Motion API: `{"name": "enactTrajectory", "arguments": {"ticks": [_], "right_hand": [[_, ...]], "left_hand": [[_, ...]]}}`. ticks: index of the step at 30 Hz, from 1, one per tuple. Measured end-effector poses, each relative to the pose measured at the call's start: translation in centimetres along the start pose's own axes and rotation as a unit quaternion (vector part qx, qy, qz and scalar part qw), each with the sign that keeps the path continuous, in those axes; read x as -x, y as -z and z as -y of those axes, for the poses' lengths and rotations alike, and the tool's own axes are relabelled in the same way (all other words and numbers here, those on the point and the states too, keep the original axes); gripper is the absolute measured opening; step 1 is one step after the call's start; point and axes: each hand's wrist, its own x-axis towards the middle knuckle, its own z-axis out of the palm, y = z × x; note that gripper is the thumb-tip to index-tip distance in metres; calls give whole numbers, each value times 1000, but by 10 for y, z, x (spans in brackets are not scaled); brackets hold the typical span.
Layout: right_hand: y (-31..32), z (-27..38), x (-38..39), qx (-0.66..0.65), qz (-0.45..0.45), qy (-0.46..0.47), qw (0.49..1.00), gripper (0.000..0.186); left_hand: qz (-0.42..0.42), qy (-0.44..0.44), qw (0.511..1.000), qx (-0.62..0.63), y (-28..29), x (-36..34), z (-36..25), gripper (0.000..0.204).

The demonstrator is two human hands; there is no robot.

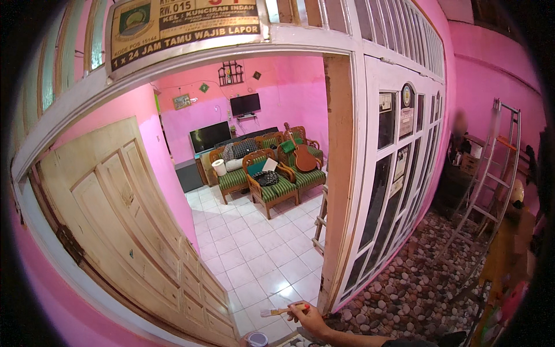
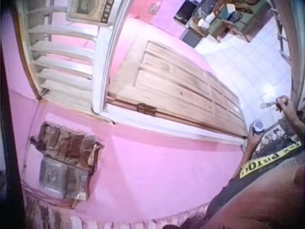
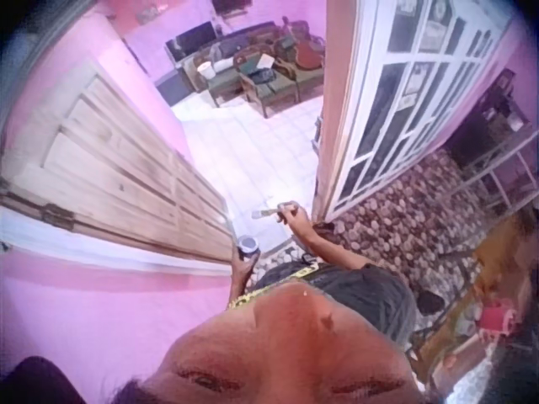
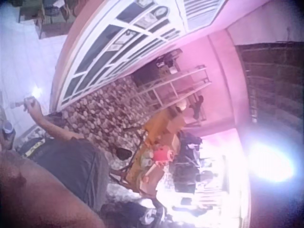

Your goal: The person paints the white wooden slats and frame above a door using a paintbrush, repeatedly dipping the brush into a small container of white paint.

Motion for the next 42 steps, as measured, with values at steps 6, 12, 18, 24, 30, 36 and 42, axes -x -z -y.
{"name": "enactTrajectory", "arguments": {"ticks": [6, 12, 18, 24, 30, 36, 42], "right_hand": [[24, -9, -24, -7, 6, -6, 1000, 30], [64, 19, -36, -28, -38, 5, 999, 28], [108, 33, -59, -45, -69, 6, 997, 25], [125, 27, -90, -24, -16, 22, 999, 26], [103, 32, -89, -33, 62, -7, 997, 26], [96, 37, -71, -64, 120, -38, 990, 28], [92, 34, -42, -20, 196, 4, 980, 29]], "left_hand": [[-6, -54, 998, -7, -24, -14, 5, 70], [15, -62, 996, -58, -60, -48, -14, 63], [37, -91, 995, 29, -102, -60, -63, 63], [-9, -84, 996, 1, -128, -61, -53, 66], [-81, -49, 995, 15, -139, -29, -34, 70], [-146, 5, 989, 32, -151, 5, -46, 73], [-212, -3, 977, 15, -166, 59, -52, 71]]}}
